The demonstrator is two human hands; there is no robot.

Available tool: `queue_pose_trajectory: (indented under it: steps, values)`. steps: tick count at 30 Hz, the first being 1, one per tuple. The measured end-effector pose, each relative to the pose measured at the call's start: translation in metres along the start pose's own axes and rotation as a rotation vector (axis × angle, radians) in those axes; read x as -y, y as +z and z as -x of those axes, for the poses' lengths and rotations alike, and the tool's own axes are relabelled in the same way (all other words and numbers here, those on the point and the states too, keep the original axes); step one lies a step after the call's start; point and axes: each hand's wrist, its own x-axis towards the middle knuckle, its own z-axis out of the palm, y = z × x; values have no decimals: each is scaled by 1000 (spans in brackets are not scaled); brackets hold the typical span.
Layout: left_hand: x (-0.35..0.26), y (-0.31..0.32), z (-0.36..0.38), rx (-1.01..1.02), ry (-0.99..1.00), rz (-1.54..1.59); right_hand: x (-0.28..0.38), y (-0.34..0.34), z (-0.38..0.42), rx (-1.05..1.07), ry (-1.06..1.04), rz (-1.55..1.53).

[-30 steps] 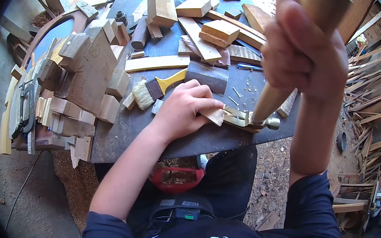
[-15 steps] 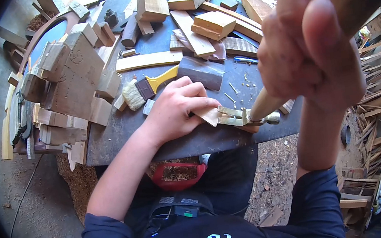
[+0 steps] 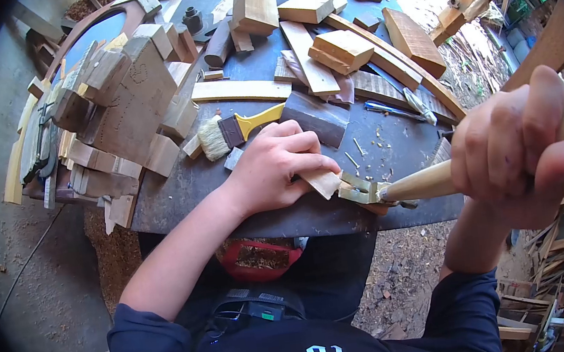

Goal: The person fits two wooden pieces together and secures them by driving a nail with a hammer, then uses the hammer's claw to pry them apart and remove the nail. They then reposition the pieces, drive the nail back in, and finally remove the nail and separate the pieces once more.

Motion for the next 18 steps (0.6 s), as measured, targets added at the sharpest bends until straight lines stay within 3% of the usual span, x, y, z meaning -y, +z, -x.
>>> queue_pose_trajectory:
  steps: [6,10,13,18]
  values:
    - [4,1,3,22,-11,-4,8,2,16,-112,-62,34]
    - [1,-1,6,17,-5,-40,5,22,13,-80,-127,70]
    - [0,-2,1,27,-12,-47,10,7,12,-140,-82,24]
    - [-1,-2,3,-1,10,-55,13,-5,12,115,-116,-178]
